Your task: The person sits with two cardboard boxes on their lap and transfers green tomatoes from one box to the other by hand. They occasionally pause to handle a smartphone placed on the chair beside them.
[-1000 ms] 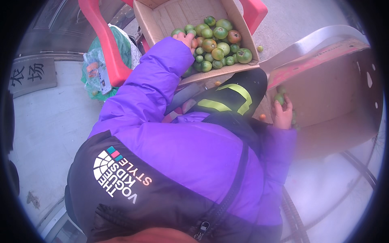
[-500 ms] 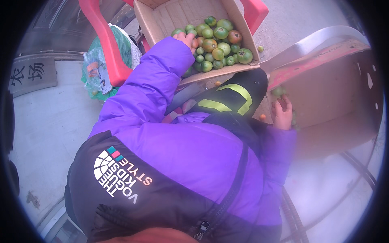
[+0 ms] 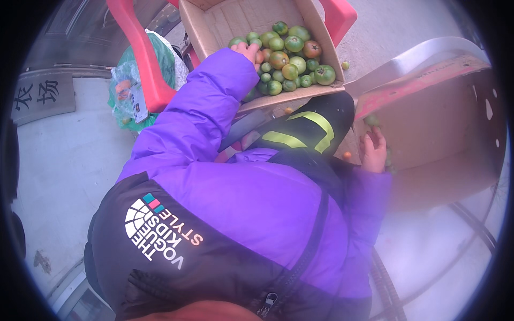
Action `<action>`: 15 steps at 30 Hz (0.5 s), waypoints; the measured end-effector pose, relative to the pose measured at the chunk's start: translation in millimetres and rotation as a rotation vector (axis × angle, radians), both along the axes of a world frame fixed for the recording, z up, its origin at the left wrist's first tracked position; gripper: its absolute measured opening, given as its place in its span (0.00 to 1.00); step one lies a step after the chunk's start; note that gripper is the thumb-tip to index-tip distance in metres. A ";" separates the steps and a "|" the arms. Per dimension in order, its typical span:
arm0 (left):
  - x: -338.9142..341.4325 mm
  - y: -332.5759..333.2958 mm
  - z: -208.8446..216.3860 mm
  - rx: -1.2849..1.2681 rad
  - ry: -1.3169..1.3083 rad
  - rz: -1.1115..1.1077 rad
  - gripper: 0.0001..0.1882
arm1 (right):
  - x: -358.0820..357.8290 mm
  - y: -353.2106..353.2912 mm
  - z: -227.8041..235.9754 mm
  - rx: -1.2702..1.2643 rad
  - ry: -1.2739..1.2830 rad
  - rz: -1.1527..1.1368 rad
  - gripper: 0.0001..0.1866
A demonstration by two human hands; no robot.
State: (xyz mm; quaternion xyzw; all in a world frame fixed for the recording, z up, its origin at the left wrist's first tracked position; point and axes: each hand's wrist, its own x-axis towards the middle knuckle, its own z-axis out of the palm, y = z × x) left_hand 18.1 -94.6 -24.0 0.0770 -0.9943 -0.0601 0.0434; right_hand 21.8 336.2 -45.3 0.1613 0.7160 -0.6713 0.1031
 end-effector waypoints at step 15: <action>5.7 4.5 14.6 0.183 0.046 0.028 0.26 | 3.1 -10.0 24.9 0.093 0.015 0.017 0.24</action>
